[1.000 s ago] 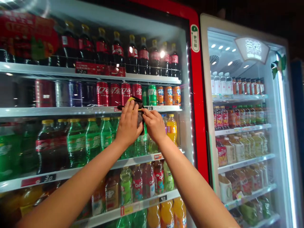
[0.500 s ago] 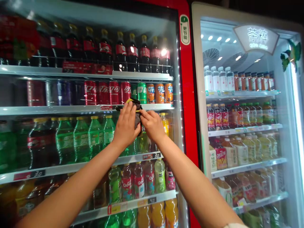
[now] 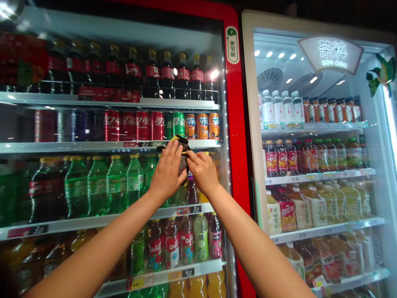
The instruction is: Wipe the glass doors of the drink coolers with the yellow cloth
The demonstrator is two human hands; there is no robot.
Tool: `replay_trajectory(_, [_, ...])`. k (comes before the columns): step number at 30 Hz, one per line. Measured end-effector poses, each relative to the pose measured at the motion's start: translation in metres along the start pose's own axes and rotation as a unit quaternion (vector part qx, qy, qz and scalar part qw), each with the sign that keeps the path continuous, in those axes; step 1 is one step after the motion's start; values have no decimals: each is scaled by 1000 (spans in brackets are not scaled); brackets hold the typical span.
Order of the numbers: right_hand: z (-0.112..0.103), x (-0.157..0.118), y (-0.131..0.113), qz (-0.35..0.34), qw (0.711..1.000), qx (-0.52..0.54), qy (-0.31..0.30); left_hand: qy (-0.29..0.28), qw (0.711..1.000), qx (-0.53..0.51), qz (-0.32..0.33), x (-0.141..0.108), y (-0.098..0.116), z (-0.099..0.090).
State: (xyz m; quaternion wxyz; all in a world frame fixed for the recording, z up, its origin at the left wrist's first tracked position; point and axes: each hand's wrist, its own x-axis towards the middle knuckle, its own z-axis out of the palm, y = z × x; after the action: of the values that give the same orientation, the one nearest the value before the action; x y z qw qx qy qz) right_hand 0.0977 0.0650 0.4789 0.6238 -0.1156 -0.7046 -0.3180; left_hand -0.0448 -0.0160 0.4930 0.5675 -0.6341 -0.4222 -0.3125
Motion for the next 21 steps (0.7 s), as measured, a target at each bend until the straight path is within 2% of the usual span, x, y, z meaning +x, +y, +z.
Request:
replay_trajectory(3, [-14, 27, 32, 5, 1000, -23, -2, 17, 1000, -9, -14, 43, 5, 11])
replay_trajectory(6, [-34, 19, 60, 21, 998, -52, 10, 0, 1000, -22, -2, 68, 31, 24])
replay_trajectory(9, [-46, -17, 63, 30, 995, -95, 26, -37, 998, -28, 38, 55, 57, 31])
replay_trajectory(12, [-43, -39, 51, -6, 993, -116, 29, -58, 995, -21, 74, 32, 59, 27])
replay_trajectory(14, [-38, -33, 48, -28, 992, -116, 28, -53, 996, -16, 76, 31, 49, 24])
replay_trajectory(17, [-39, -4, 61, -19, 993, -114, 13, -26, 999, -14, 43, 58, 37, 25])
replay_trajectory(19, [-47, 10, 77, -3, 993, -119, 2, -11, 999, -19, 25, 82, 42, 31])
replay_trajectory(21, [-58, 10, 92, 3, 991, -133, 4, -9, 999, -29, 24, 96, 55, 38])
